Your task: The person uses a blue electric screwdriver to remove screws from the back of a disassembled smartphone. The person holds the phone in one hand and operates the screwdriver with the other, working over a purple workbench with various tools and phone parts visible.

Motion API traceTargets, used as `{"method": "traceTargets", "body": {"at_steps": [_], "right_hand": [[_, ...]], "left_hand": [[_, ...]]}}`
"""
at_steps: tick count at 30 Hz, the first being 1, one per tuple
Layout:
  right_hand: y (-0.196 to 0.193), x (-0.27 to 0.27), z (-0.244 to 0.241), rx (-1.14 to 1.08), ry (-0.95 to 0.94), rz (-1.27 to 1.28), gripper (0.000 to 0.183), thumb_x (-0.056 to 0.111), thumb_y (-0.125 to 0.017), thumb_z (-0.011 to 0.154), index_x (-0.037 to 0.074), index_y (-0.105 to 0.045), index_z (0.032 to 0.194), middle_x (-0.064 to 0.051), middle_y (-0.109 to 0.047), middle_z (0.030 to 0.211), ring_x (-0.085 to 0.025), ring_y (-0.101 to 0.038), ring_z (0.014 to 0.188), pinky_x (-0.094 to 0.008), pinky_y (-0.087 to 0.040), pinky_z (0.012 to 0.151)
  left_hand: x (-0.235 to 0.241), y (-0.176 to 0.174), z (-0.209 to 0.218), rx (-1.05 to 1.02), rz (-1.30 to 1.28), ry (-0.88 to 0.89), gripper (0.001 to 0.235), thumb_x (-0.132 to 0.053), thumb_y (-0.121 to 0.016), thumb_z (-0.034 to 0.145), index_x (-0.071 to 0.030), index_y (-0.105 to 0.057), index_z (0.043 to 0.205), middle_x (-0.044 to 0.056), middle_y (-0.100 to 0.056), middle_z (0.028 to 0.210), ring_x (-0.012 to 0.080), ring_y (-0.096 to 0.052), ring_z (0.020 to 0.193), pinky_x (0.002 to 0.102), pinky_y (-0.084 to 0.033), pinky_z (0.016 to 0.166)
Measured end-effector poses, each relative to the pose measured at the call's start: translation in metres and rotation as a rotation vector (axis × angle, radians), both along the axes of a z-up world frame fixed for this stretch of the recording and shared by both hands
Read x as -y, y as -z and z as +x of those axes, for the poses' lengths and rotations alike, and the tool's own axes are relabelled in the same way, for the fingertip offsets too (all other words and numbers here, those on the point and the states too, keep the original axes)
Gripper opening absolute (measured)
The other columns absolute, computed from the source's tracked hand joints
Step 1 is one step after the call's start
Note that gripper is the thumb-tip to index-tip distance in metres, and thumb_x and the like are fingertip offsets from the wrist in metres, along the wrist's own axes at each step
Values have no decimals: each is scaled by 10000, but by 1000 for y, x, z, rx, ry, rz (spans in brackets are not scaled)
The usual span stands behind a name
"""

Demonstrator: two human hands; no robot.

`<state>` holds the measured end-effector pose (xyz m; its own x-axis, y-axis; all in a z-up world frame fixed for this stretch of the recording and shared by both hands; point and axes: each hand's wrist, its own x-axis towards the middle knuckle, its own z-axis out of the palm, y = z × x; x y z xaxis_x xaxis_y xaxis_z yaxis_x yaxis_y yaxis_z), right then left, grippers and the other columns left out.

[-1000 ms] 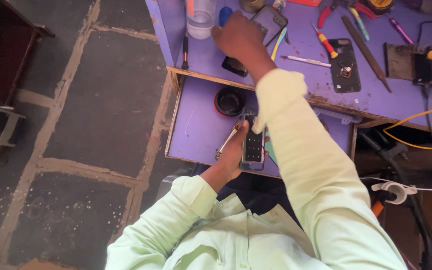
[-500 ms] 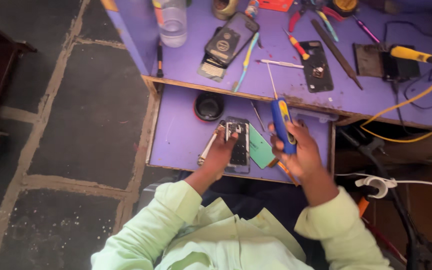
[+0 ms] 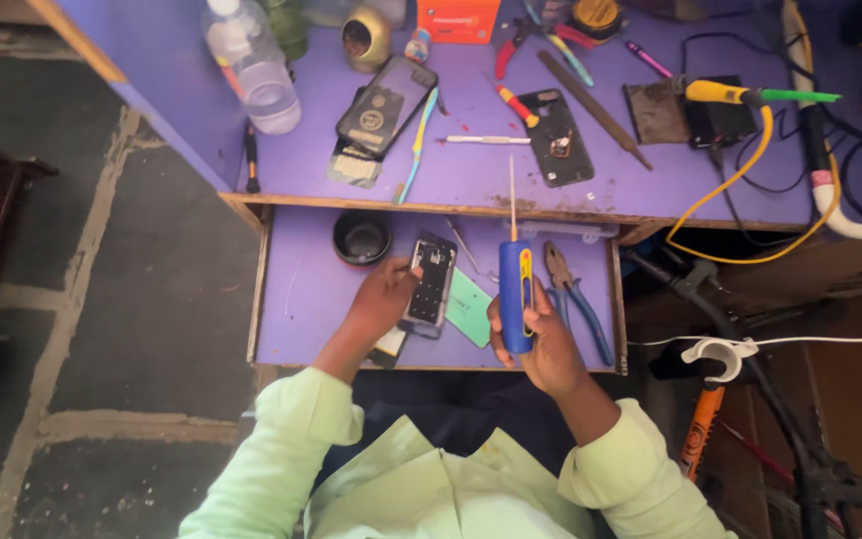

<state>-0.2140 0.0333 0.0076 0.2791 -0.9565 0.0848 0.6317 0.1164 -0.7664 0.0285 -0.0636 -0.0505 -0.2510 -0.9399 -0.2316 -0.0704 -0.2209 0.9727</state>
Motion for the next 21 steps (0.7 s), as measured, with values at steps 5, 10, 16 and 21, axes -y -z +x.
{"method": "traceTargets", "body": {"at_steps": [5,10,16,21], "right_hand": [[10,1,1,-79,21,16,468,337,-559,1020,61,-409,1367,-139,-573,977,-211,-579,681,-312,-480,602],[13,-2,16,-386,10,72,625,360,-537,960,60,-355,1477,-111,-587,952,-177,-594,657,-305,-514,604],[19,-7,29,-535,-25,40,756,284,-501,961,105,-149,1606,-101,-556,1012,-158,-568,769,-311,-535,701],[23,-4,31,-597,-6,-11,705,236,-487,983,62,-193,1599,-109,-546,1025,-154,-551,826,-316,-533,708]], "left_hand": [[-24,-53,-13,510,-799,-81,441,-283,-675,996,28,-597,1299,157,-640,1267,217,-580,1175,366,-466,1006],[-22,-66,-47,-303,-209,235,411,-241,-568,1066,28,-551,1376,115,-676,1225,137,-621,1130,306,-499,977],[-26,-43,-45,-406,10,181,418,-208,-579,1028,31,-542,1369,129,-703,1241,164,-654,1001,329,-546,857],[-28,-37,-41,-407,-90,237,473,-200,-601,1030,14,-488,1436,137,-643,1368,151,-618,1190,317,-514,1021]]}}
